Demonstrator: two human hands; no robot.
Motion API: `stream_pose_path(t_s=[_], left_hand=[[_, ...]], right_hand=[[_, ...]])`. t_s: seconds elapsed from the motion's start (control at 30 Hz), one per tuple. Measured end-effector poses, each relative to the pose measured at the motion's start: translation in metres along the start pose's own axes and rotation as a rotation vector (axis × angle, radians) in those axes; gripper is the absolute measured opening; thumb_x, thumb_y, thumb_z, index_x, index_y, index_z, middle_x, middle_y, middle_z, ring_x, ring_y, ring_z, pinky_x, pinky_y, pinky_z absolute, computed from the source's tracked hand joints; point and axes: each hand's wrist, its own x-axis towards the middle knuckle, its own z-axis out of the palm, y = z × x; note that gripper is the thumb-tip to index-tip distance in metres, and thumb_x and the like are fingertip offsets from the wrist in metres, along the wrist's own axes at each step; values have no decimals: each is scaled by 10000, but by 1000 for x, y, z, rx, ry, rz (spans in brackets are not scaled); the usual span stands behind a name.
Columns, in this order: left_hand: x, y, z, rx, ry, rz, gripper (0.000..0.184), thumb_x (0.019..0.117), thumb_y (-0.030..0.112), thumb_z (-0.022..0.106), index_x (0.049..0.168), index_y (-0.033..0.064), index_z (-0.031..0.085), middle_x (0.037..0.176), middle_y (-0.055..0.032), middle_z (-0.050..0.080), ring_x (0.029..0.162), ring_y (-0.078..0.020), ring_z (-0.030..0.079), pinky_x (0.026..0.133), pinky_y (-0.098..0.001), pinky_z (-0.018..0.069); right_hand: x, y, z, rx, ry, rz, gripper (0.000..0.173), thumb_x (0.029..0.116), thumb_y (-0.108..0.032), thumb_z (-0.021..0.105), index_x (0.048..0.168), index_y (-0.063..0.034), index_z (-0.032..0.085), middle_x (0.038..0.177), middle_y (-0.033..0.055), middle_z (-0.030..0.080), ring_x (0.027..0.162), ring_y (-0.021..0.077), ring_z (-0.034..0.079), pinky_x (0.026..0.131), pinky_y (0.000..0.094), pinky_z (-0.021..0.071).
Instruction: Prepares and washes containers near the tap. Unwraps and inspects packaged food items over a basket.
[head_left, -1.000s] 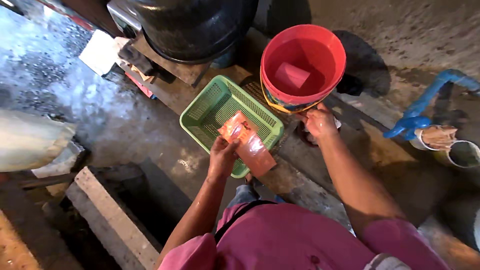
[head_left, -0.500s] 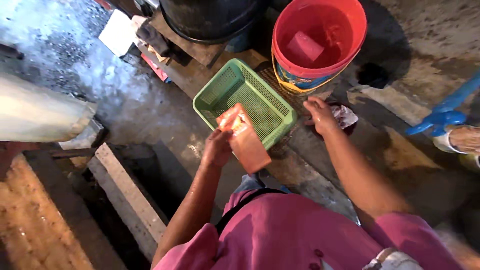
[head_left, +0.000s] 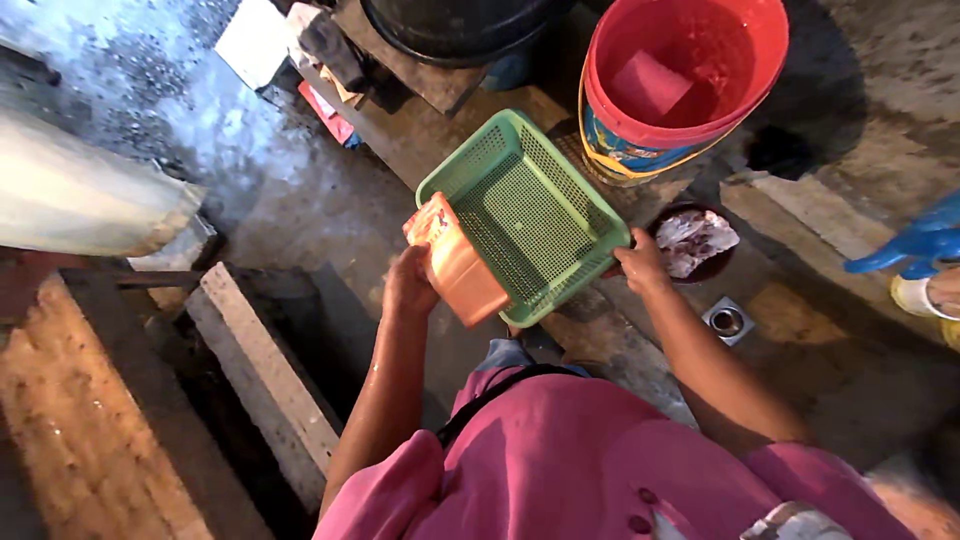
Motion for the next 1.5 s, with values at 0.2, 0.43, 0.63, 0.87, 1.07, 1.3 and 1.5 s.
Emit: stream_pose_path(t_s=[0.2, 0.43, 0.63, 0.87, 1.07, 1.3, 1.5], left_hand=[[18, -3, -5, 46, 9, -141, 118, 1015, 160, 459, 1071, 94, 540, 841, -48, 621, 717, -133, 635, 682, -314, 575], [30, 24, -25, 278, -66, -164, 193, 994, 212, 439, 1112, 109, 553, 929, -57, 671, 818, -157, 685, 711, -371, 596], [59, 39, -24, 1035, -197, 66, 598, 966, 24, 556, 1522, 147, 373, 1137, -167, 660, 920, -234, 682, 815, -448, 585], [79, -1, 29, 1362, -586, -91, 358, 1023, 36, 429, 1297, 69, 656, 1241, -106, 685, 1025, -200, 663, 883, -425, 548], [38, -67, 100, 1432, -736, -334, 591, 1108, 478, 271, 1236, 22, 626, 1023, -85, 693, 902, -135, 663, 840, -351, 566], [-7, -130, 172, 1685, -905, -333, 427, 995, 269, 678, 1286, -29, 589, 1081, -188, 689, 939, -256, 683, 854, -454, 571], [-13, -169, 203, 1735, -865, -179, 357, 936, 75, 646, 1262, -58, 588, 1099, -224, 678, 974, -303, 680, 869, -501, 558]], right_hand=[[-20, -1, -8, 65, 46, 15, 480, 989, 54, 524, 1457, -25, 446, 1178, 261, 596, 714, 298, 678, 590, 431, 602], [-50, 19, -51, 54, 94, -1, 405, 1002, 30, 507, 1406, -4, 502, 1092, 217, 631, 675, 243, 667, 545, 392, 584], [-58, 48, -103, 25, 166, 43, 437, 1001, 9, 501, 1436, -31, 485, 1078, 197, 629, 659, 213, 636, 527, 360, 552], [-43, 69, -177, -81, 102, 123, 456, 981, -30, 538, 1428, -119, 557, 1042, 183, 656, 719, 222, 592, 599, 397, 508], [-67, 99, -229, -110, 67, 92, 446, 978, -8, 538, 1421, -59, 545, 1182, 218, 648, 951, 288, 643, 797, 497, 544], [-96, 115, -293, -237, 246, -2, 364, 1008, -3, 536, 1366, -4, 598, 1251, 276, 637, 1105, 391, 630, 936, 605, 498], [-124, 41, -309, -410, 512, -408, 711, 1029, -443, 557, 1566, -18, 365, 1516, 318, 424, 1242, 428, 579, 1003, 546, 514]])
